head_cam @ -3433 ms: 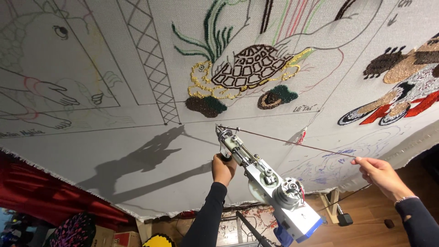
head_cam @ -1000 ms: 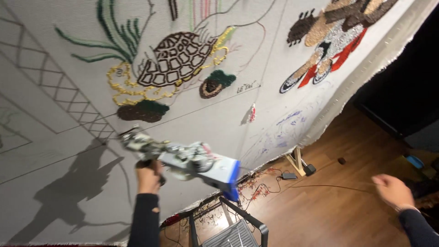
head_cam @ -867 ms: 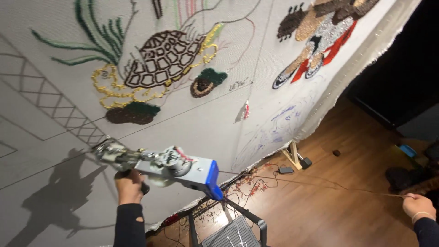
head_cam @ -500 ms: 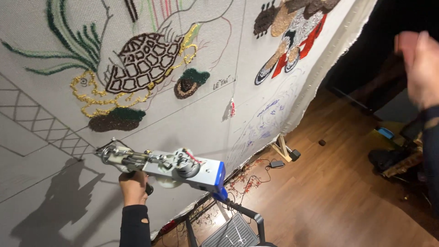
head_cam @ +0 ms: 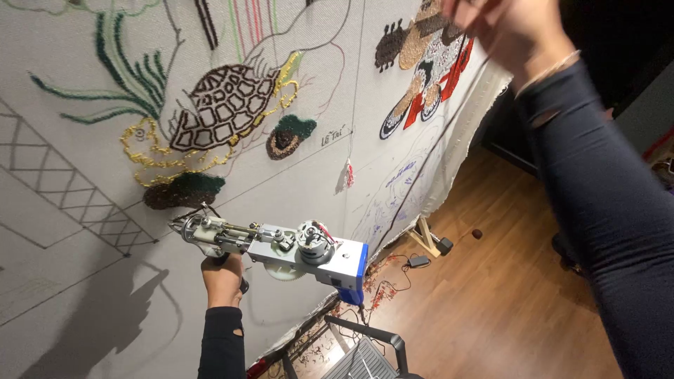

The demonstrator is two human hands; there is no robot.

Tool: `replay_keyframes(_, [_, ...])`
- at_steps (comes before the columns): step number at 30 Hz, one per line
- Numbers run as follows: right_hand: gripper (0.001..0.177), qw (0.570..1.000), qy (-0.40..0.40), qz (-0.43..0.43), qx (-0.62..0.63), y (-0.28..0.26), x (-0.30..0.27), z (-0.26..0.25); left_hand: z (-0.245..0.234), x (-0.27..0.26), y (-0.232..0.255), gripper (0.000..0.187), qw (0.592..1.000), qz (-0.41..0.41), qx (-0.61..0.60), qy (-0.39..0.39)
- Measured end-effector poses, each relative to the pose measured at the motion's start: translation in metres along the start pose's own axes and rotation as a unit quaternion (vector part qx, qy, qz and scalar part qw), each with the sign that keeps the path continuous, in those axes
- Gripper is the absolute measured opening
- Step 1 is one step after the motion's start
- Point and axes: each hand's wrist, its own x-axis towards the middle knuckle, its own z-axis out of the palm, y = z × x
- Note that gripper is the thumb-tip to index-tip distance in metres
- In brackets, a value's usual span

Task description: Using a tufting gun to add yarn to a rug backing with a character design.

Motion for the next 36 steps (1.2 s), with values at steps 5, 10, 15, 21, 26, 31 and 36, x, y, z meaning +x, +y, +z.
replay_keyframes(5, [0.022,0.948,-0.065,0.194,-0.242,0.121,-0.059,0.019,-0.001,-0.007,0.014,0.014,0.999,0.035,0.006,-0.001])
replay_keyframes(10, [0.058,0.818,-0.265,0.259,-0.44,0.164,-0.111,0.045,0.011,-0.01,0.022,0.018,1.0,-0.004,0.002,0.012])
replay_keyframes(15, [0.09,0.844,-0.391,0.342,-0.132,0.117,-0.139,0.085,0.041,0.015,-0.001,0.012,0.996,0.076,-0.044,0.002])
replay_keyframes(21, [0.092,0.824,-0.469,0.277,0.156,0.122,-0.18,0.104,0.096,-0.002,0.041,0.016,0.989,-0.014,-0.146,-0.005])
replay_keyframes(26, [0.074,0.909,-0.281,0.263,0.16,0.072,-0.183,0.14,0.141,-0.002,0.056,0.019,0.983,-0.008,-0.181,-0.014])
replay_keyframes(31, [0.056,0.954,-0.074,0.262,0.129,0.063,-0.185,0.136,0.173,-0.018,0.09,0.021,0.991,-0.005,-0.13,-0.016])
replay_keyframes(36, [0.05,0.956,-0.016,0.248,0.153,0.072,-0.183,0.119,0.2,-0.015,0.108,0.022,0.993,0.09,-0.06,0.039])
